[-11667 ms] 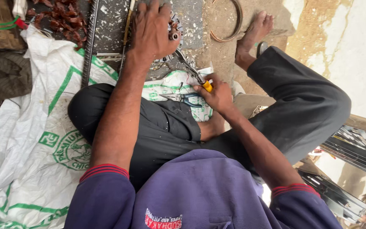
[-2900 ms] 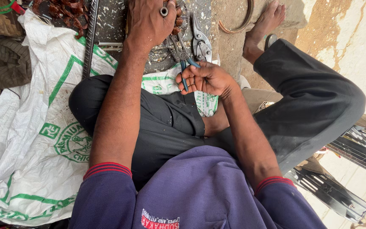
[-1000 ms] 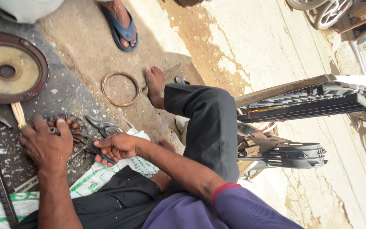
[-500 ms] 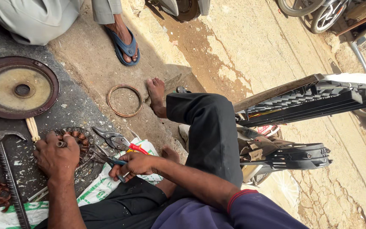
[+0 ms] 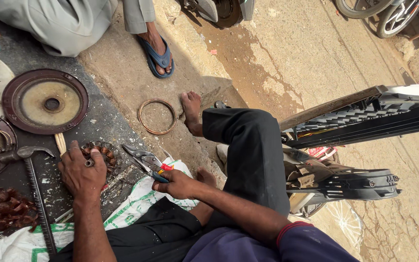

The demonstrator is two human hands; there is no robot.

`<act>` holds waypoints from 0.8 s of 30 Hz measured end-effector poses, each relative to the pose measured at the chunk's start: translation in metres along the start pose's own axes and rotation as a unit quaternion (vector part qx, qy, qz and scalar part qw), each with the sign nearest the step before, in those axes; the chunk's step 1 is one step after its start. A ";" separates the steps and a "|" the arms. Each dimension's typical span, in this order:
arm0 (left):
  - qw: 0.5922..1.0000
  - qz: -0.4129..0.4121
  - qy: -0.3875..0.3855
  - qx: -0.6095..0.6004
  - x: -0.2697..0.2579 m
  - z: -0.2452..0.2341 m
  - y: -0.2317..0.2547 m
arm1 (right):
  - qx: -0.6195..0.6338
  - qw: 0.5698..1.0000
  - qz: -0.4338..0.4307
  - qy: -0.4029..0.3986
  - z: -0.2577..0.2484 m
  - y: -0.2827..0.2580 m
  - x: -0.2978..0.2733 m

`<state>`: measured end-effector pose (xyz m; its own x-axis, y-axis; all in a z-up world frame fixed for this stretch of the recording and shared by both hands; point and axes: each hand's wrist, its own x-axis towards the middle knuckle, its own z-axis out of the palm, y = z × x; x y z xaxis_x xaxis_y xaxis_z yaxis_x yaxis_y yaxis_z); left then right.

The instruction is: The person uses pliers to pull out and remove copper wire coils from a ceiling fan motor stator while sitting on the ground.

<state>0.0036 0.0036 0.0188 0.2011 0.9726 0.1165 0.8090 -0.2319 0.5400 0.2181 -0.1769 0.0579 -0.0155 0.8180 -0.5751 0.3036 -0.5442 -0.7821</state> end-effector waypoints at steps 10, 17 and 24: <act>1.000 0.013 -0.019 0.014 -0.002 0.004 -0.004 | 0.191 0.968 0.134 -0.091 0.028 0.069 0.029; 0.999 -0.013 -0.024 0.022 0.000 0.002 0.000 | 0.233 0.954 0.170 -0.086 0.021 0.085 0.044; 0.997 -0.050 -0.054 -0.003 0.002 0.007 -0.009 | 0.141 0.980 0.075 -0.121 0.021 0.086 0.044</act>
<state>0.0007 0.0074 0.0078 0.1788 0.9835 -0.0283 0.8250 -0.1342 0.5489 0.2234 -0.1917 -0.0390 -0.2266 0.6756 -0.7016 0.0454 -0.7122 -0.7005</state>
